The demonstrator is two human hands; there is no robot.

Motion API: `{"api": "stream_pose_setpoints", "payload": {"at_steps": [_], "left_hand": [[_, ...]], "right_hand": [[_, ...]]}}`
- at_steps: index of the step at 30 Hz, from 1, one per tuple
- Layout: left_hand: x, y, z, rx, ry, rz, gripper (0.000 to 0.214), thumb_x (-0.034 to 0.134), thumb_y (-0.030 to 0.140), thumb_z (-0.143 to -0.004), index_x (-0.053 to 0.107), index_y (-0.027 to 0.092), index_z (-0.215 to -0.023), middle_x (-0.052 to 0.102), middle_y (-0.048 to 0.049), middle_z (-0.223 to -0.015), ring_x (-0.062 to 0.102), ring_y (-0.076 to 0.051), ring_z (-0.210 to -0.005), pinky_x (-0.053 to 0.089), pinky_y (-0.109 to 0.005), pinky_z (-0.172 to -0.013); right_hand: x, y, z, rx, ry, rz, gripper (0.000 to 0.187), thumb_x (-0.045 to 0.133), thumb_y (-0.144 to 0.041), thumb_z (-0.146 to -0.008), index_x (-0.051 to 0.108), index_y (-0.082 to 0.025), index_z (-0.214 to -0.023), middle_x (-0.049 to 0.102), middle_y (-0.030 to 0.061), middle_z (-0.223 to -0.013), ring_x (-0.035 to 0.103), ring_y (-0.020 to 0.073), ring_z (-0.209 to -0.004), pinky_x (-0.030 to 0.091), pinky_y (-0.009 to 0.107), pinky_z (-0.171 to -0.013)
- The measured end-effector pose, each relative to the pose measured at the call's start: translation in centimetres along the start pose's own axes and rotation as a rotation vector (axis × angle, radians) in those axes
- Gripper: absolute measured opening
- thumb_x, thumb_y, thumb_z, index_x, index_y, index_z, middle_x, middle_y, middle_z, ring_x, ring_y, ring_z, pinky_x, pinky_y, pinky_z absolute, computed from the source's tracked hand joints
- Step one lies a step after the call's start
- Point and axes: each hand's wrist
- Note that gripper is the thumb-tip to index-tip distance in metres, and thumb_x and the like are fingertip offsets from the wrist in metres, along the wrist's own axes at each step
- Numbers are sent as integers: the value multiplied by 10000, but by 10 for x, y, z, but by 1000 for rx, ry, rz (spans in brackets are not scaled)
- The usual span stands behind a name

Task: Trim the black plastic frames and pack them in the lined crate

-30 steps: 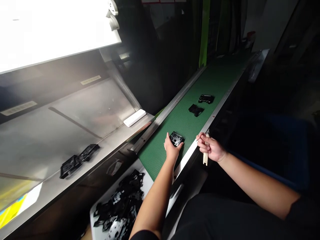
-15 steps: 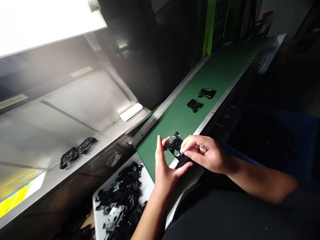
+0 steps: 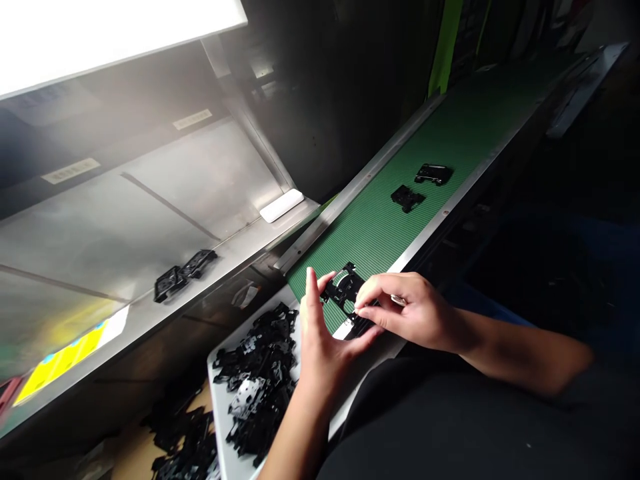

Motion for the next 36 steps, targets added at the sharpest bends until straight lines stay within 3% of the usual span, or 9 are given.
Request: {"api": "stream_pose_setpoints", "payload": {"at_steps": [9, 21, 26, 31, 36], "left_hand": [[-43, -21, 21, 27, 26, -11, 1370, 961, 534, -708, 59, 402, -1731, 633, -129, -1479, 616, -350, -1360, 450, -603, -1189], [-103, -48, 54, 15, 40, -37, 1346, 955, 507, -727, 69, 383, -1733, 622, -129, -1495, 616, -345, -1360, 433, -602, -1206], [-128, -58, 69, 16, 55, -51, 1319, 947, 497, -736, 91, 382, -1733, 637, -124, -1477, 613, -351, -1367, 430, -594, -1199], [-152, -69, 84, 32, 21, -117, 1259, 910, 428, -769, 103, 376, -1734, 648, -122, -1469, 636, -350, -1318, 458, -577, -1162], [-174, -81, 97, 56, 17, -162, 1271, 899, 366, -747, 104, 346, -1738, 678, -115, -1419, 672, -332, -1232, 490, -550, -1122]], "right_hand": [[50, -15, -4, -25, -2, -9, 39, 737, -203, -983, 760, -176, -999, 776, 35, -902, 531, 96, -621, 459, 257, -599], [123, -31, -4, 101, -41, -40, 100, 758, -271, -979, 769, -172, -988, 763, 41, -912, 521, 103, -622, 432, 273, -583], [152, -40, -6, 7, -69, 10, 55, 729, -228, -994, 753, -180, -995, 766, 45, -912, 587, 126, -676, 483, 280, -621], [178, -46, -5, -159, -168, 100, 78, 653, -183, -1030, 713, -192, -1079, 760, 76, -977, 708, 191, -882, 593, 330, -802], [207, -45, -2, -197, -239, 162, 102, 622, -145, -1031, 691, -207, -1074, 746, 72, -996, 706, 185, -874, 596, 317, -798]]}}
Point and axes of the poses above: each hand's wrist, its own z-axis away from the middle knuckle, its own x-axis out of the palm, y = z × x
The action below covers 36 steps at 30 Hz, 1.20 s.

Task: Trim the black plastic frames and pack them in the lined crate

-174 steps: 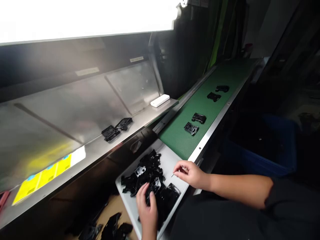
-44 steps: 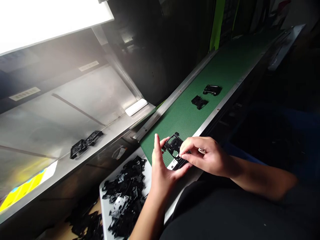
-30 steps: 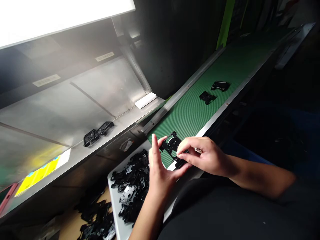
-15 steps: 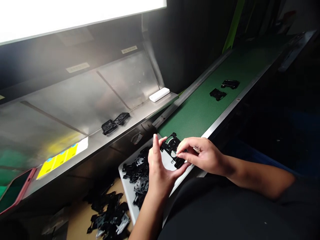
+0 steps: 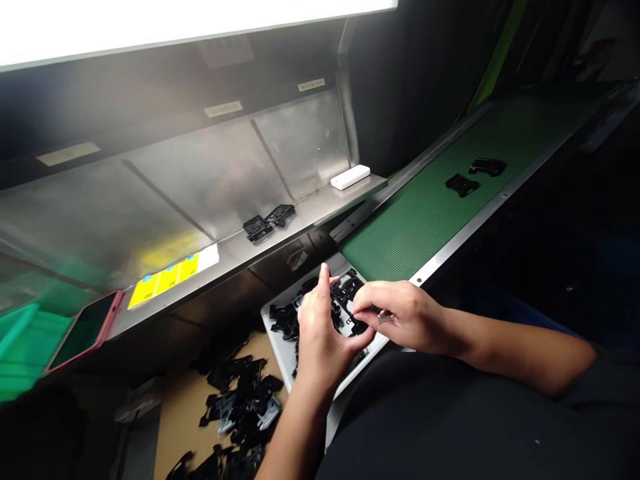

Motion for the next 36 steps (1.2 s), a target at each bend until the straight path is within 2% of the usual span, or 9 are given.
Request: {"api": "stream_pose_setpoints", "payload": {"at_steps": [8, 14, 17, 20, 24, 27, 30, 33, 36], "left_hand": [[-27, -23, 32, -104, -15, 34, 1241, 894, 357, -750, 140, 338, -1735, 693, -98, -1396, 676, -324, -1217, 486, -544, -1138], [-19, -62, 78, -221, -66, 14, 1111, 861, 356, -795, 235, 355, -1713, 594, -117, -1542, 556, -360, -1420, 410, -585, -1221], [-9, -99, 113, -354, -76, -14, 986, 833, 439, -833, 339, 312, -1677, 534, -136, -1596, 484, -368, -1490, 388, -582, -1248], [-4, -150, 146, -563, -70, -79, 940, 863, 495, -790, 462, 243, -1602, 580, -166, -1528, 499, -398, -1461, 396, -590, -1241], [-17, -228, 170, -917, 10, -224, 686, 775, 489, -909, 556, 211, -1496, 562, -163, -1538, 515, -385, -1444, 404, -650, -1213], [-37, -280, 166, -1126, 89, -314, 580, 719, 475, -972, 579, 220, -1473, 544, -147, -1566, 537, -365, -1431, 454, -642, -1183], [-53, -314, 150, -1214, 191, -359, 627, 723, 465, -973, 537, 232, -1525, 486, -151, -1631, 500, -383, -1477, 451, -654, -1193], [-51, -326, 128, -1212, 302, -363, 702, 728, 470, -967, 476, 245, -1582, 392, -156, -1705, 400, -420, -1556, 380, -705, -1237], [-26, -318, 96, -1103, 396, -329, 711, 695, 450, -989, 427, 241, -1614, 341, -166, -1733, 321, -441, -1599, 302, -746, -1265]], "right_hand": [[48, -4, -1, 23, -31, -47, 72, 622, -200, -1044, 691, -217, -1055, 748, 68, -989, 698, 193, -880, 590, 325, -819], [92, 7, 7, 81, -64, -89, 93, 638, -174, -1018, 714, -221, -1045, 762, 56, -972, 712, 180, -840, 597, 299, -760], [110, 14, 17, 70, -24, -148, 108, 611, -197, -1041, 713, -216, -1072, 759, 79, -986, 732, 199, -897, 628, 332, -811], [115, 19, 28, 88, 2, -193, 132, 615, -184, -1040, 721, -224, -1108, 764, 91, -1028, 742, 222, -976, 636, 371, -883], [109, 23, 47, 182, -15, -187, 152, 640, -173, -1032, 740, -242, -1123, 760, 89, -1037, 739, 226, -959, 627, 369, -862], [102, 26, 61, 239, -40, -164, 140, 641, -181, -1036, 746, -241, -1108, 760, 90, -1031, 740, 217, -930, 621, 352, -829], [95, 28, 71, 281, -44, -132, 116, 642, -205, -1041, 745, -226, -1090, 759, 91, -1022, 737, 205, -901, 618, 330, -793], [82, 31, 77, 303, -33, -99, 118, 638, -241, -1047, 746, -204, -1075, 753, 92, -1011, 734, 189, -877, 614, 293, -751], [65, 40, 83, 311, 8, -69, 137, 634, -258, -1048, 748, -184, -1060, 752, 93, -1004, 734, 179, -872, 615, 274, -754]]}}
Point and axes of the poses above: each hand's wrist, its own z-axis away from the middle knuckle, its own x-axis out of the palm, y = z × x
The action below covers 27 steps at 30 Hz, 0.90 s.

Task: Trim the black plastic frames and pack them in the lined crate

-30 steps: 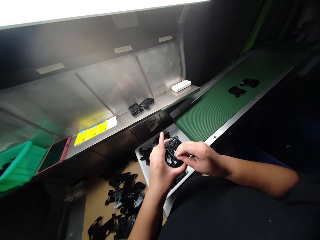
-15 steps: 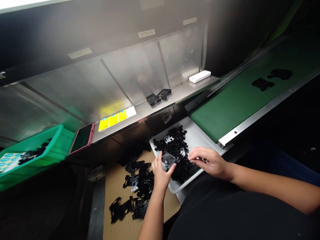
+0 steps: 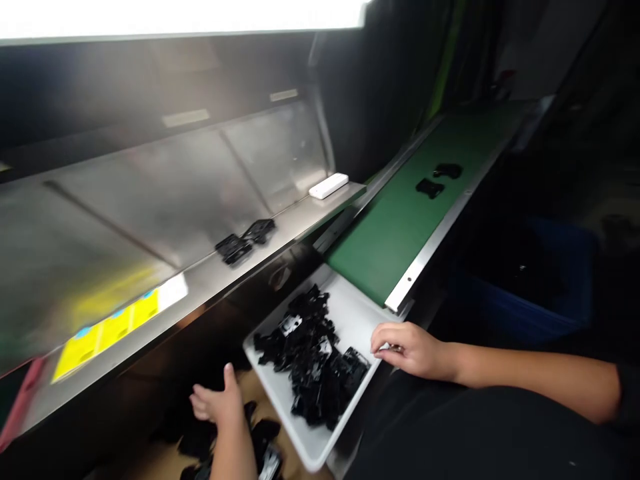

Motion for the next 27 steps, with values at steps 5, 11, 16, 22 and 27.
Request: {"api": "stream_pose_setpoints", "payload": {"at_steps": [5, 11, 16, 22, 27], "left_hand": [[57, 100, 50, 403, -1, 205, 705, 696, 436, -982, 436, 221, -1600, 449, -172, -1655, 358, -420, -1581, 274, -732, -1278], [128, 263, 154, 975, -279, 397, 456, 671, 476, -1001, 655, 183, -1351, 665, -132, -1400, 599, -326, -1366, 435, -629, -1200], [202, 385, 243, 1191, -610, 444, 357, 683, 443, -1008, 701, 181, -1249, 702, -113, -1330, 666, -283, -1252, 542, -555, -1101], [285, 496, 306, 1077, -778, 417, 434, 705, 415, -999, 650, 185, -1363, 657, -130, -1418, 664, -298, -1263, 577, -554, -1065], [321, 554, 328, 981, -749, 441, 588, 725, 410, -980, 553, 222, -1510, 481, -150, -1638, 511, -377, -1466, 456, -660, -1190]], "right_hand": [[-43, 27, 6, -21, 99, 13, 124, 663, -273, -1034, 749, -184, -1039, 751, 84, -984, 720, 173, -849, 611, 276, -753], [-124, 53, 17, -91, 250, -9, 78, 700, -256, -1015, 748, -195, -1022, 748, 71, -963, 689, 161, -808, 585, 271, -730], [-196, 69, 41, -90, 431, -10, 40, 700, -213, -1011, 732, -189, -1015, 717, 69, -956, 595, 129, -719, 488, 248, -620], [-256, 82, 78, -53, 518, 2, 67, 693, -141, -1000, 715, -203, -1004, 698, 45, -942, 577, 117, -720, 455, 244, -626], [-286, 92, 105, 11, 595, 33, 107, 668, -113, -1008, 695, -216, -1009, 687, 35, -940, 608, 124, -747, 469, 243, -645]]}}
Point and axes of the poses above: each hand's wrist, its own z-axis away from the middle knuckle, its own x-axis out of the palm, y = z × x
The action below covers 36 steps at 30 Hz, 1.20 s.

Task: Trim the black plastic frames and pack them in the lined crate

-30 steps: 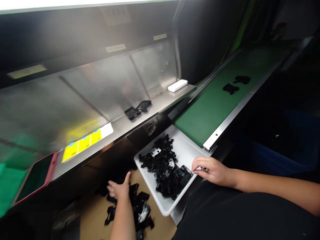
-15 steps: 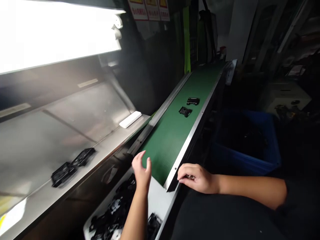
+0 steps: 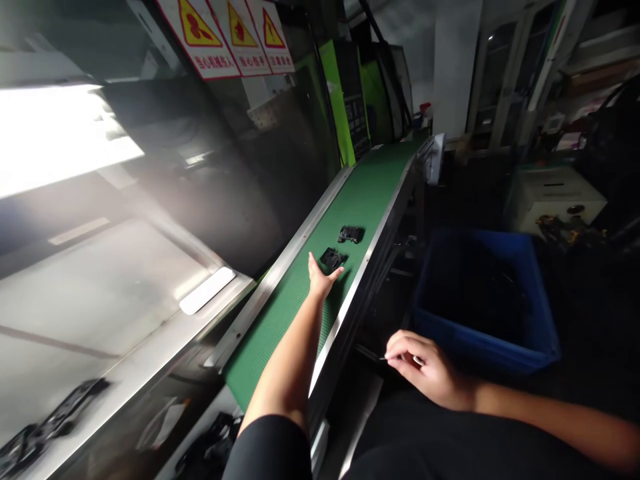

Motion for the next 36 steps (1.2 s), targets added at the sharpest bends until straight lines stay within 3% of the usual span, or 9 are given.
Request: {"api": "stream_pose_setpoints", "payload": {"at_steps": [5, 9, 13, 18, 22, 26, 30, 36], "left_hand": [[12, 12, -17, 0, 3, 49, 585, 719, 413, -984, 548, 221, -1510, 531, -149, -1582, 560, -362, -1410, 483, -647, -1165], [-1, 31, 2, 85, -24, 101, 734, 750, 437, -956, 453, 236, -1595, 546, -162, -1560, 578, -367, -1390, 474, -653, -1169], [-39, 64, 58, 219, -61, 136, 1244, 925, 483, -780, 134, 336, -1729, 536, -157, -1587, 535, -361, -1463, 417, -603, -1229], [-93, 103, 157, 313, -56, 174, 1341, 943, 497, -753, 22, 430, -1725, 510, -125, -1620, 481, -356, -1527, 366, -600, -1272], [-128, 118, 228, 304, -40, 233, 1375, 932, 518, -750, -27, 407, -1728, 503, -142, -1606, 500, -372, -1512, 411, -618, -1262], [-157, 119, 278, 260, -23, 291, 1396, 939, 474, -745, -40, 369, -1733, 494, -174, -1587, 527, -389, -1488, 482, -656, -1210], [-185, 112, 310, 210, -13, 277, 1382, 926, 396, -770, -67, 364, -1731, 505, -184, -1573, 553, -380, -1463, 497, -668, -1197], [-227, 103, 344, 212, 78, 252, 1362, 926, 426, -771, -38, 382, -1733, 535, -172, -1543, 590, -379, -1433, 520, -648, -1182]], "right_hand": [[-22, 11, 4, 33, 45, 31, 122, 658, -113, -1014, 689, -228, -990, 698, 34, -942, 679, 153, -845, 534, 258, -739], [-33, 12, -4, 47, 82, 38, 127, 652, -117, -1021, 688, -237, -996, 688, 28, -949, 655, 142, -804, 516, 253, -688], [-42, -2, -27, 24, 123, 8, 120, 653, -131, -1030, 691, -244, -1020, 700, 38, -1011, 632, 131, -763, 503, 259, -643], [-39, -37, -68, -20, 91, -141, 101, 653, -167, -1048, 698, -256, -1066, 763, 63, -1115, 752, 194, -1013, 620, 310, -817], [-14, -68, -92, -54, 10, -269, 55, 668, -239, -1053, 705, -266, -1084, 787, 63, -1011, 744, 198, -861, 650, 394, -829], [25, -92, -98, -48, -91, -265, 90, 661, -344, -1061, 713, -275, -1036, 782, 68, -952, 707, 207, -793, 641, 434, -790], [69, -102, -94, 5, -193, -314, 186, 690, -432, -1038, 719, -254, -993, 758, 73, -899, 711, 221, -842, 627, 402, -712], [128, -113, -82, 106, -301, -473, 193, 731, -416, -1014, 720, -224, -1011, 695, 55, -860, 688, 202, -837, 605, 342, -646]]}}
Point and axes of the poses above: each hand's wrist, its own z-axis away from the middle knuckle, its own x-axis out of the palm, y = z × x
